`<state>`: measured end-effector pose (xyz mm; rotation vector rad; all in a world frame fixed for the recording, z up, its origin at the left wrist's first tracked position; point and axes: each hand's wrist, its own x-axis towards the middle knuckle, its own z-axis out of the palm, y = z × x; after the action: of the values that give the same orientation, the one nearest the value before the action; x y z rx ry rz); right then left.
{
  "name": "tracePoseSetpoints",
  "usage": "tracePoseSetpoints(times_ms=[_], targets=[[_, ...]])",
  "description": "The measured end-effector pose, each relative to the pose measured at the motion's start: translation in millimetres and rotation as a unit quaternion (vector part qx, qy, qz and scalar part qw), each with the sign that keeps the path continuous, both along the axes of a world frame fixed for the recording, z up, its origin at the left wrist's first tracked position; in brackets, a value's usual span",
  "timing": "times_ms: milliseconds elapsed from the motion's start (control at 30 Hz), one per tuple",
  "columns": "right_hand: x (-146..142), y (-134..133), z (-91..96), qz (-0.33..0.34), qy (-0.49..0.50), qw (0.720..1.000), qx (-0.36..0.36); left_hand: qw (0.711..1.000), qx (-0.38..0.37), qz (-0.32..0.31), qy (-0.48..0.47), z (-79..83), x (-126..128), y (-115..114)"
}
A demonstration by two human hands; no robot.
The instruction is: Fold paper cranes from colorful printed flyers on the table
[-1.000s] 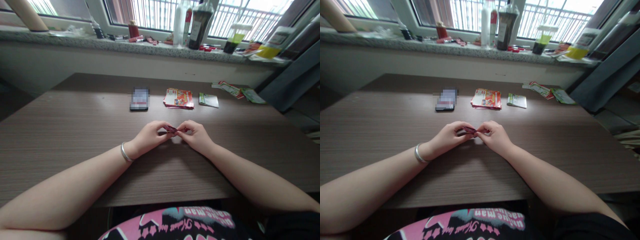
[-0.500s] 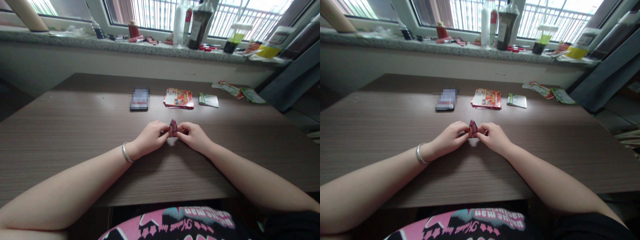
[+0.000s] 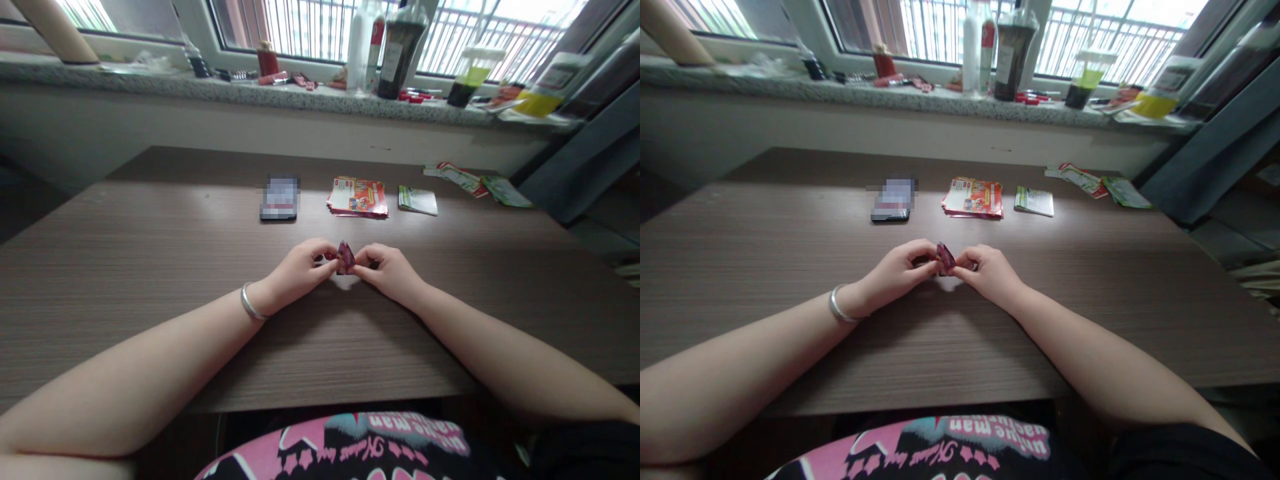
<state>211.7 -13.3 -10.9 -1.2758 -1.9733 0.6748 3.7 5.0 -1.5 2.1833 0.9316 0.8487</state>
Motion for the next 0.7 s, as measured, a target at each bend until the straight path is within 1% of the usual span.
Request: tracePoseSetpoints(times_ms=[67, 133, 200, 267, 367, 500, 633, 700], targets=[[0.0, -0.8, 0.4, -0.001, -0.009, 1.000, 0.011, 0.999, -0.039, 0.004, -0.030, -1.1, 0.3, -0.4], [-0.1, -2.0, 1.8, 0.004, -0.017, 1.000, 0.026, 0.995, -0.074, -0.004, -0.068, -2.0, 0.9, -1.6], [-0.3, -3.1, 3.7, 0.018, -0.028, 0.999, 0.043, 0.989, -0.100, -0.018, -0.106, -2.3, 1.5, -3.0], [-0.5, -3.5, 5.5, 0.039, -0.045, 0.996, 0.062, 0.986, -0.114, -0.028, -0.117, -1.9, 2.0, -4.3], [-1.4, -3.6, 7.1, 0.062, -0.069, 0.991, 0.092, 0.990, -0.099, -0.014, -0.095, -0.2, 2.7, -5.8], [-3.4, -5.1, 6.8, 0.071, -0.094, 0.986, 0.120, 0.994, -0.079, 0.002, -0.081, 2.6, 3.3, -6.6], [-4.5, -6.8, 6.2, 0.066, -0.105, 0.985, 0.120, 0.995, -0.068, 0.001, -0.078, 4.5, 2.6, -6.7], [-4.3, -6.6, 6.3, 0.060, -0.100, 0.987, 0.111, 0.995, -0.066, 0.011, -0.080, 5.0, 2.3, -7.2]])
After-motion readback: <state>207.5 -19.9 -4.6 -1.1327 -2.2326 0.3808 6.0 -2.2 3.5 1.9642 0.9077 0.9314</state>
